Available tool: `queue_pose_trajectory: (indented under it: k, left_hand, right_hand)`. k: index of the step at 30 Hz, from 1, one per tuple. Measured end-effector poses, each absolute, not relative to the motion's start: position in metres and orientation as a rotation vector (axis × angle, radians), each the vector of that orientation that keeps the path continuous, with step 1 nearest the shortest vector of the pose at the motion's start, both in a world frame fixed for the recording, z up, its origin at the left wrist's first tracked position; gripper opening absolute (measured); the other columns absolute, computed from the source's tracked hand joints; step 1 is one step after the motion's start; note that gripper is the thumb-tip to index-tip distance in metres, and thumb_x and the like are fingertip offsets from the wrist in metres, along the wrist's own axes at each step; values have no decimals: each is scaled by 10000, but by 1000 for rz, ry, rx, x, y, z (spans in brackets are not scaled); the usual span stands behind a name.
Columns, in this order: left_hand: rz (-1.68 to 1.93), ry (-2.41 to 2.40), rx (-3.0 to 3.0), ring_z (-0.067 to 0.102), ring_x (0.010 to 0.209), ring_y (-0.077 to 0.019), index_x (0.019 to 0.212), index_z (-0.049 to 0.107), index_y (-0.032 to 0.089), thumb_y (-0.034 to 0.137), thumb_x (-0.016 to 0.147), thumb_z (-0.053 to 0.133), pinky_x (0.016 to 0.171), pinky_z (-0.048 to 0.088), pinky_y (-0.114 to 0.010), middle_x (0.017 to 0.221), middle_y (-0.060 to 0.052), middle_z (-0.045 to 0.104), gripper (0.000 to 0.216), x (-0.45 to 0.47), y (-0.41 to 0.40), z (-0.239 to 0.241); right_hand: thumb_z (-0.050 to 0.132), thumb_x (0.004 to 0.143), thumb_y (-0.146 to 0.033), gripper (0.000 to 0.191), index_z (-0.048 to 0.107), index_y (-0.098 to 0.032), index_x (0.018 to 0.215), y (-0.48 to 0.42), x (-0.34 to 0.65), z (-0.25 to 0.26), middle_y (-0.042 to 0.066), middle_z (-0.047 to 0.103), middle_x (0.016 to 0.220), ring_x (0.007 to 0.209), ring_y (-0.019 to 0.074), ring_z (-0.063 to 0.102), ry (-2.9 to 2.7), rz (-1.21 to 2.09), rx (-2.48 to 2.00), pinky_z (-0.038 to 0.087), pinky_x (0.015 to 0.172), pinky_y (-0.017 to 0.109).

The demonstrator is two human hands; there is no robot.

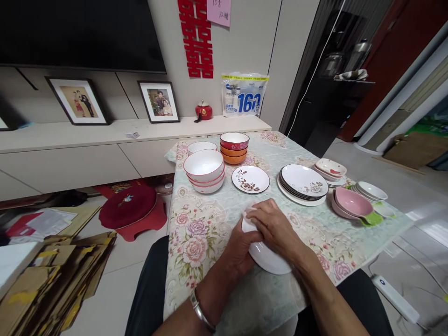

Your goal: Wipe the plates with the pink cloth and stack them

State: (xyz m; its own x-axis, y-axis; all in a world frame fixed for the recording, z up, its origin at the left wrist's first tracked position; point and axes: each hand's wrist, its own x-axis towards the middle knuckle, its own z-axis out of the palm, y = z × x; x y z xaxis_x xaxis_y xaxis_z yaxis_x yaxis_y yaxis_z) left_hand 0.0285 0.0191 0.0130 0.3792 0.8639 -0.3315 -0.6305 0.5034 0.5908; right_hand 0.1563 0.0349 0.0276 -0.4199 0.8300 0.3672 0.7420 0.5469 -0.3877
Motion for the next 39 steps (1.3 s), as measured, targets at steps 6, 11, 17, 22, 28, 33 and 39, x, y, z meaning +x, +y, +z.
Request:
queue_pose_trajectory:
  k: [6, 11, 17, 22, 28, 33, 39]
  left_hand:
    - [959, 615, 411, 661, 805, -222, 1115, 638, 179, 16, 500, 663, 750, 491, -330, 887, -36, 730, 637, 27, 20, 12]
    - [931, 652, 414, 658, 932, -301, 1128, 642, 151, 39, 475, 671, 806, 494, -393, 947, -85, 741, 663, 26, 23, 13]
    - [920, 687, 429, 661, 830, -259, 1062, 659, 156, 35, 468, 674, 761, 482, -360, 852, -50, 722, 607, 26, 24, 13]
    - [924, 644, 433, 669, 836, -236, 1046, 669, 163, 26, 487, 699, 781, 486, -346, 901, -50, 734, 577, 25, 23, 15]
    - [978, 640, 416, 672, 991, -319, 1127, 681, 118, 135, 542, 806, 888, 491, -411, 986, -113, 760, 598, 24, 23, 12]
    - [1075, 585, 364, 652, 1086, -322, 1222, 645, 137, 147, 565, 816, 955, 473, -413, 1069, -118, 754, 679, 26, 21, 12]
    - [1057, 597, 366, 663, 992, -278, 1109, 673, 135, 54, 531, 746, 876, 491, -362, 1032, -97, 750, 588, 27, 23, 9]
  right_hand:
    - [456, 1000, -199, 270, 723, -231, 1023, 44, 168, 26, 67, 704, 1067, 1003, 231, 547, -2185, 289, -1341, 414, 911, 388]
    - [440, 992, -210, 286, 724, -190, 982, 58, 198, 9, 87, 721, 989, 943, 235, 599, -1986, 241, -1645, 406, 917, 413]
    - [443, 1002, -205, 287, 716, -204, 1091, 36, 175, 25, 108, 684, 1115, 1027, 254, 538, -2184, 214, -1390, 433, 914, 400]
    - [459, 1009, -215, 295, 701, -256, 1173, 31, 168, 30, 70, 665, 1214, 1099, 240, 523, -2249, 334, -1233, 435, 951, 393]
    - [434, 994, -213, 311, 731, -182, 1078, 48, 196, 8, 104, 714, 1032, 952, 250, 576, -2038, 188, -1643, 418, 907, 415]
    - [433, 991, -254, 327, 735, -161, 1075, 49, 201, -2, 133, 678, 962, 941, 272, 565, -1913, 41, -1770, 429, 872, 408]
    - [518, 953, -187, 189, 703, -178, 993, 40, 174, 8, 109, 645, 966, 956, 260, 542, -1956, 44, -1451, 457, 842, 394]
